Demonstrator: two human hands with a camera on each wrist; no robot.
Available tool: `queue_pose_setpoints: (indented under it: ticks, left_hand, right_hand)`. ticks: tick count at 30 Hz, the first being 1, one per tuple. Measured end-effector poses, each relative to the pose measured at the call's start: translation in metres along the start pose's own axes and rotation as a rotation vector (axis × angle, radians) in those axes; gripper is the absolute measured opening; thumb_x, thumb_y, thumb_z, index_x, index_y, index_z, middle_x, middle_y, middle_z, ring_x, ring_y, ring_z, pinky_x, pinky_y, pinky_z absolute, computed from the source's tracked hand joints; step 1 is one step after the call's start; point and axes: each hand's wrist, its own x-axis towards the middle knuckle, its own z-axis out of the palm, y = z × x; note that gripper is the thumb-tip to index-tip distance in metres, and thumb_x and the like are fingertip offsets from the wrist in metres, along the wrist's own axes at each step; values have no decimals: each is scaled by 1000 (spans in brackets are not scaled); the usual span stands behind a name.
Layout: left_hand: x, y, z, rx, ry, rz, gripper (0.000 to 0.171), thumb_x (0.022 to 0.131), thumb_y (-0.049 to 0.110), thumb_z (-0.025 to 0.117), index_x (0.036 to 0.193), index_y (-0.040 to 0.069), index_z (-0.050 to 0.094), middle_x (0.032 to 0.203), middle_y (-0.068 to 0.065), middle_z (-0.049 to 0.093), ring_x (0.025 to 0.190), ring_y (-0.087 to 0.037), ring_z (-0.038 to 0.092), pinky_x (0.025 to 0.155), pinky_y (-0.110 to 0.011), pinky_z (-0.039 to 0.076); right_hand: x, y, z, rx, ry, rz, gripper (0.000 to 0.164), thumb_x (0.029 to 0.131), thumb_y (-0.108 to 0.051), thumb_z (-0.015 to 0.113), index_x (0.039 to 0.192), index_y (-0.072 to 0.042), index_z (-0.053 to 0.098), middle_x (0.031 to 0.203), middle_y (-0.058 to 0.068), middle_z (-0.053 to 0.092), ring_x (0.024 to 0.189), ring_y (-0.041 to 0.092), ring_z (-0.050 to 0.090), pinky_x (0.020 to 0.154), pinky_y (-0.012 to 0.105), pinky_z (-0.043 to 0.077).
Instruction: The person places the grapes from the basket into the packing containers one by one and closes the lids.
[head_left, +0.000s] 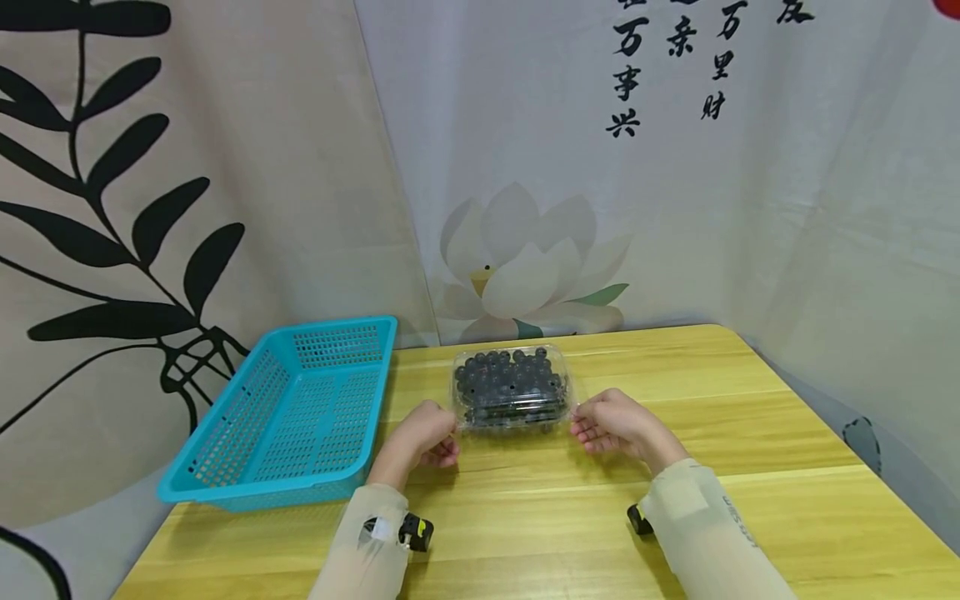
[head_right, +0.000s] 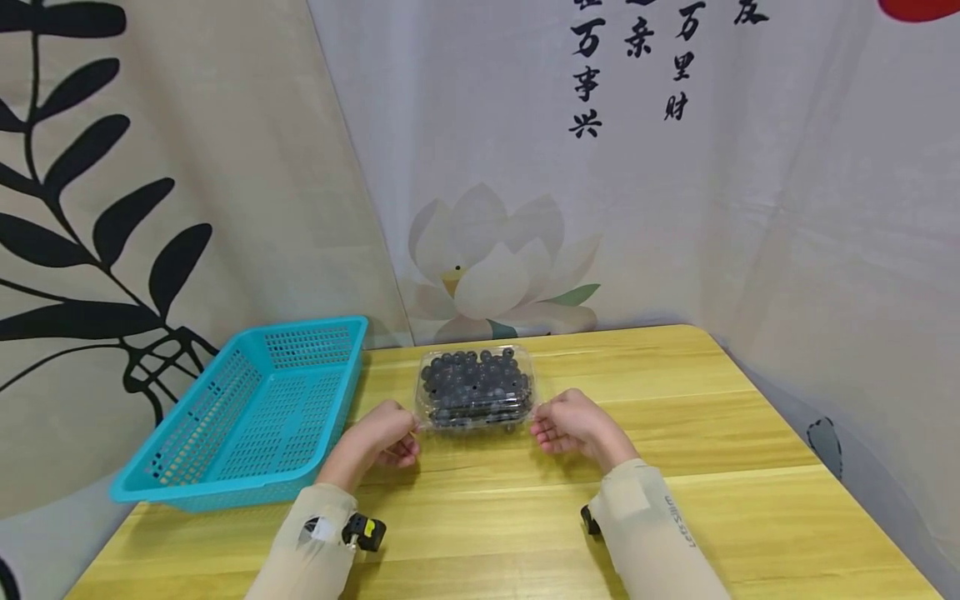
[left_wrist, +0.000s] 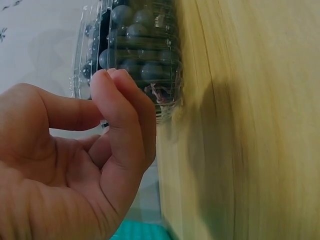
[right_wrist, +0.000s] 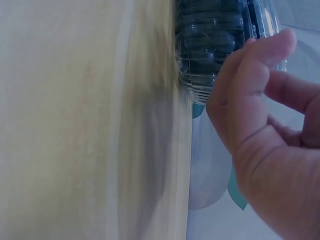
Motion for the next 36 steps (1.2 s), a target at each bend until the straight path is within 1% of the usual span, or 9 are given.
queue_pose_setpoints:
  ticks: [7, 13, 20, 23, 27, 29, 32, 34, 36]
  left_hand:
    - [5, 2, -1, 7, 13, -11, 31, 92, 0, 49, 120, -10, 56, 65, -6, 61, 51, -14, 57, 49, -23, 54]
    - [7, 1, -1, 9, 9, 5, 34, 91, 1, 46, 120, -12, 57, 61, -4, 59, 46, -11, 53, 45, -21, 50]
    - [5, 2, -4, -14, 1, 2, 34, 93, 3, 50, 122, -12, 59, 64, -5, 61, 50, -13, 55, 49, -22, 51]
    - [4, 3, -5, -13, -18, -5, 30, 95, 4, 50, 121, -10, 58, 64, -6, 60, 50, -13, 55, 49, -23, 52]
    - [1, 4, -7, -9, -50, -19, 27, 98, 2, 49, 122, -10, 55, 65, -8, 60, 49, -14, 55, 49, -24, 53]
    - [0, 4, -8, 2, -53, -22, 27, 100, 3, 49, 124, -9, 52, 67, -9, 61, 50, -15, 56, 50, -25, 54]
    - [-3, 6, -11, 16, -36, -13, 33, 106, 8, 47, 132, -11, 48, 73, -13, 64, 53, -16, 59, 53, -28, 58]
    - [-4, 8, -13, 35, -11, 5, 36, 109, 12, 45, 136, -12, 46, 76, -15, 65, 53, -16, 59, 56, -30, 60]
    - [-3, 10, -15, 57, 26, 32, 37, 111, 15, 44, 137, -12, 48, 81, -15, 63, 54, -17, 57, 59, -33, 62]
  right_hand:
    - [3, -1, -1, 19, -1, 5, 36, 112, -14, 45, 123, 15, 62, 88, 7, 69, 68, 11, 61, 63, 24, 59]
    - [5, 2, -1, 32, -4, -1, 34, 111, -13, 46, 123, 15, 62, 87, 5, 69, 68, 10, 59, 62, 22, 58]
    - [4, 4, -1, 45, -1, -12, 34, 112, -15, 46, 123, 13, 62, 89, 6, 69, 71, 12, 62, 65, 25, 61]
    - [3, 3, 0, 39, 11, -7, 35, 112, -17, 47, 124, 12, 63, 90, 7, 70, 71, 14, 64, 68, 28, 63]
    - [3, 3, 2, 24, 29, 4, 36, 111, -17, 48, 129, 12, 61, 92, 8, 72, 72, 15, 66, 70, 30, 64]
    - [3, 2, 2, 7, 44, 8, 38, 111, -17, 49, 131, 12, 60, 93, 9, 72, 71, 15, 66, 69, 31, 64]
    - [2, -1, 2, -37, 99, 12, 37, 110, -17, 50, 130, 12, 61, 93, 10, 71, 69, 15, 65, 67, 32, 64]
    - [0, -6, 1, -113, 131, -1, 37, 111, -19, 50, 126, 12, 63, 92, 11, 69, 67, 14, 63, 66, 32, 64]
    - [-3, -11, 0, -207, 159, -28, 36, 112, -19, 49, 123, 12, 64, 90, 10, 67, 66, 14, 61, 65, 33, 63]
